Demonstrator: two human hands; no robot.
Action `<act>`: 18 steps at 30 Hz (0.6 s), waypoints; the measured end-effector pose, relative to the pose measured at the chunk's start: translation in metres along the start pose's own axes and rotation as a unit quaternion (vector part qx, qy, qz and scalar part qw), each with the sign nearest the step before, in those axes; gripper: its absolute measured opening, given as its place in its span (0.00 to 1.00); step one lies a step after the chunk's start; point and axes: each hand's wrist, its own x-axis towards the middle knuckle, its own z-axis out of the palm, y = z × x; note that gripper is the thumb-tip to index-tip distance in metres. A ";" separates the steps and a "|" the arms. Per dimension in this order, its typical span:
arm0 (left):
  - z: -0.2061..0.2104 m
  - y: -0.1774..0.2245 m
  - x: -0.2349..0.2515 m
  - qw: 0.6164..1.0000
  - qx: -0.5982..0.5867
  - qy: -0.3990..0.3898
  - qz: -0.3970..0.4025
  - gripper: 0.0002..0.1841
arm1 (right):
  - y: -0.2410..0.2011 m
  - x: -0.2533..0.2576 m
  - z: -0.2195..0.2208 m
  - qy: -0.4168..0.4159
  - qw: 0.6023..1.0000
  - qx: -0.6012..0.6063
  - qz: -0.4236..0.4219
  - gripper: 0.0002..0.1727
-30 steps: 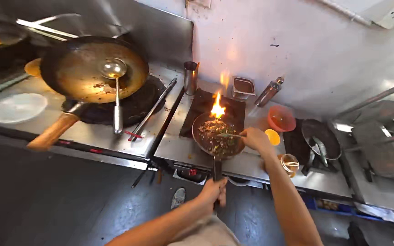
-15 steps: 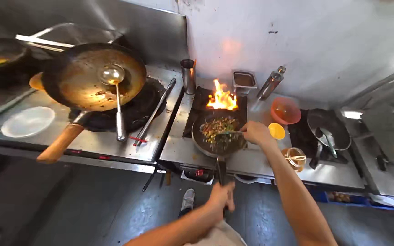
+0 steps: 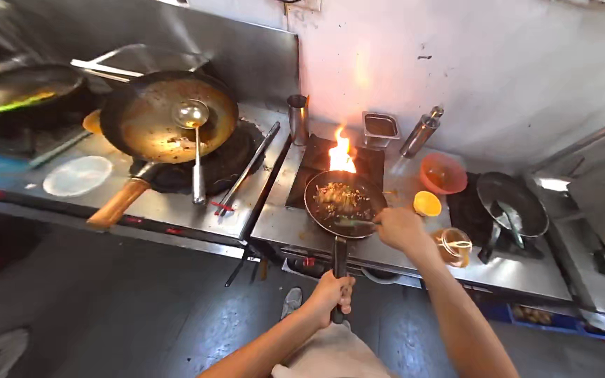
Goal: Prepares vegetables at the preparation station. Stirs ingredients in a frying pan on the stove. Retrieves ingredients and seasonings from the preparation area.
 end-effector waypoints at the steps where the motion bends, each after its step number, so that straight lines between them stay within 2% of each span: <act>1: 0.001 0.000 0.012 1.000 -0.003 -0.004 0.004 0.03 | -0.010 0.016 0.001 0.007 1.000 0.017 0.019 0.14; 5: -0.004 -0.009 0.038 1.000 0.006 -0.010 0.006 0.04 | -0.018 0.092 0.024 0.055 0.996 0.062 0.038 0.14; 8: -0.026 -0.012 0.065 0.999 0.043 -0.011 0.025 0.07 | -0.011 0.080 0.018 0.038 0.997 0.062 0.019 0.15; 10: -0.037 -0.015 0.081 0.996 0.072 -0.010 0.050 0.08 | -0.022 0.075 0.007 0.019 0.999 0.038 0.002 0.16; 14: -0.037 -0.017 0.074 0.997 0.065 -0.003 0.040 0.07 | -0.047 0.115 0.006 0.051 0.998 0.043 0.025 0.13; 18: -0.039 0.022 0.087 0.995 0.092 0.005 0.033 0.09 | 0.000 0.108 -0.006 0.039 0.997 0.025 0.055 0.14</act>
